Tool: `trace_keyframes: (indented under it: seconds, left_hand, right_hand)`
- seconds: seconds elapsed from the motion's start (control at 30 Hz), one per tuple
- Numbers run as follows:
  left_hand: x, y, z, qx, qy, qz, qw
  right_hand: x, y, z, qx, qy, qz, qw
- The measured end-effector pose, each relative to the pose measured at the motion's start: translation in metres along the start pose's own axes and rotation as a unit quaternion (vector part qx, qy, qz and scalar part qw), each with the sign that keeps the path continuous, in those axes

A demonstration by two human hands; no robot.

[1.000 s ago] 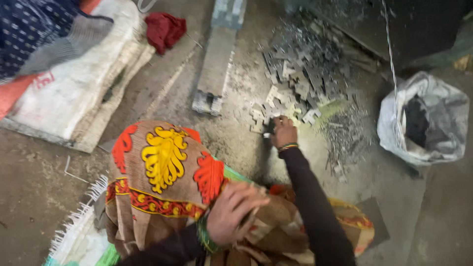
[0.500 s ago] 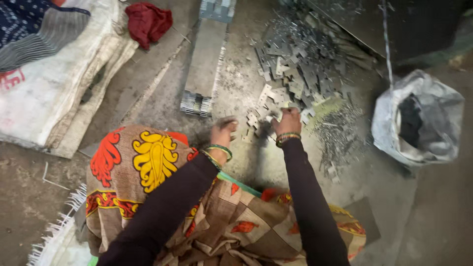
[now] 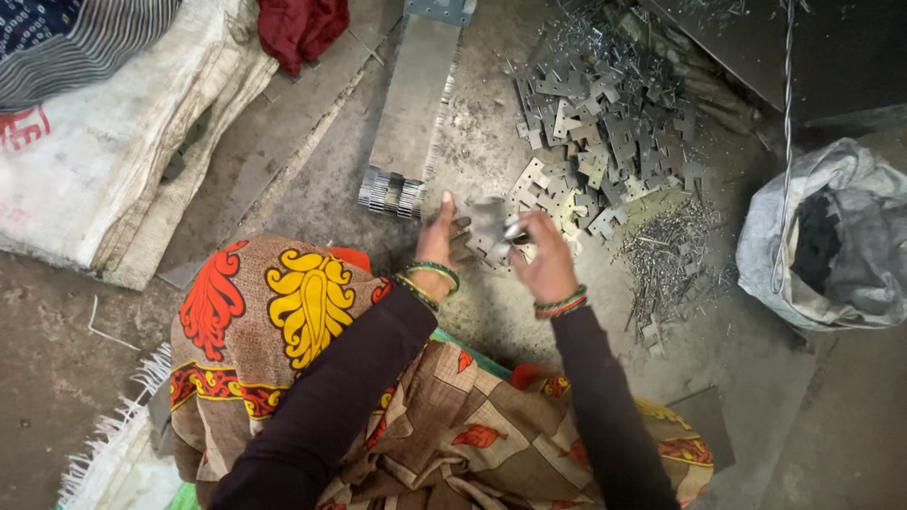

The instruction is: The person sits on the floor and repeatedly wipes small metal parts with a white cloth. They pick up parts from a pile, wipe them, and place them into a neat stack. The process is continuous and repetitive.

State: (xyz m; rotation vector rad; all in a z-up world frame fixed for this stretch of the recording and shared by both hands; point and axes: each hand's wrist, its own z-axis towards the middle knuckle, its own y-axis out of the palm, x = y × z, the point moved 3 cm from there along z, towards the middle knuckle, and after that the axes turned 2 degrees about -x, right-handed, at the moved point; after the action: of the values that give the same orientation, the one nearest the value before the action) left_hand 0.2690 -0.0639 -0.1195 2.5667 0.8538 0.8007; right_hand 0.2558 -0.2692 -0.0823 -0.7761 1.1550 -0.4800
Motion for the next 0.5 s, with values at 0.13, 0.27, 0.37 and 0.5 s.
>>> trace_keyframes:
  seconds: [0.13,0.27,0.37,0.5]
  left_hand:
    - [-0.001,0.009,0.012,-0.168,0.107,-0.077,0.977]
    - [-0.005,0.007,0.019,-0.181,0.133,-0.074,0.972]
    - [-0.003,-0.005,0.007,-0.188,0.097,-0.104,0.972]
    - [0.002,-0.006,0.004,-0.193,0.104,-0.096,0.971]
  right_hand:
    - [-0.003,0.035,-0.015,-0.012,0.118,-0.18,0.976]
    - [0.01,0.072,-0.032,0.038,0.119,-0.286,0.95]
    - [0.027,0.073,-0.042,0.033,0.196,-0.173,0.965]
    - [0.041,0.045,-0.032,0.055,0.309,-0.118,0.942]
